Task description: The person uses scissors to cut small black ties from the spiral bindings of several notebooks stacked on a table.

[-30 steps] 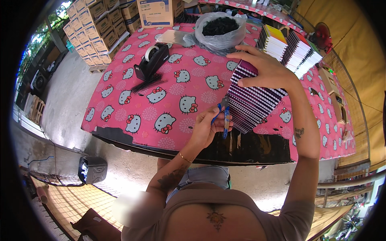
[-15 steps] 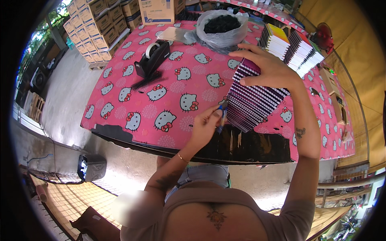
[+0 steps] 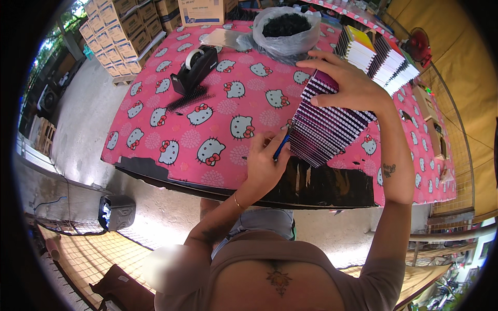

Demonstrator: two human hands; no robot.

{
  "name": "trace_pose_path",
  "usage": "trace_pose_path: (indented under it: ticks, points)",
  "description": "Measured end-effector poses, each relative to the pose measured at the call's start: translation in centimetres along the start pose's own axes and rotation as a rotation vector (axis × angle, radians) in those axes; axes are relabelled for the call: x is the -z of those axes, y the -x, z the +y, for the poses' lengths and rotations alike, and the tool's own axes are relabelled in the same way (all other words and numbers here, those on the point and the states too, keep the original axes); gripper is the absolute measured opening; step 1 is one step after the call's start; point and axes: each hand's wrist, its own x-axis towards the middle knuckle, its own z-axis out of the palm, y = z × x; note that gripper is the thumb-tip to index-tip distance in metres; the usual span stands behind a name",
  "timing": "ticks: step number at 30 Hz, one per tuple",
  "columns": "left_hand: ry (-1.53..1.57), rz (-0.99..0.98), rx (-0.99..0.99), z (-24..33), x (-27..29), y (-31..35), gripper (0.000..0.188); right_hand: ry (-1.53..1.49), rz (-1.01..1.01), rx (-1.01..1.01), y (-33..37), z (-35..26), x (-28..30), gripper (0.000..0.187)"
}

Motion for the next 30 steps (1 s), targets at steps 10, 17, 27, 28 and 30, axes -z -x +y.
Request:
trace_pose_path:
  ticks: [10,17,27,28,30]
  points:
    - [1.060,-0.149,0.681,-1.8,-0.4,0.1,0.033,-0.011,0.001,-0.004,-0.1,0.1,-0.1,0.073]
    - [0.029,-0.057,0.054,-0.4,0.1,-0.2,0.034,0.012,0.000,-0.005,0.0,0.0,0.0,0.072]
    - [0.954,-0.135,0.722,-1.4,-0.5,0.4,0.036,0.003,0.007,0.005,0.0,0.2,-0.1,0.072]
    - [0.910,-0.143,0.711,-1.4,-0.5,0.3,0.035,0.000,0.006,0.006,0.0,0.2,-0.1,0.072]
    - [0.409,-0.053,0.379,-1.1,-0.3,0.2,0.034,-0.002,0.010,0.003,0.1,0.1,-0.1,0.072]
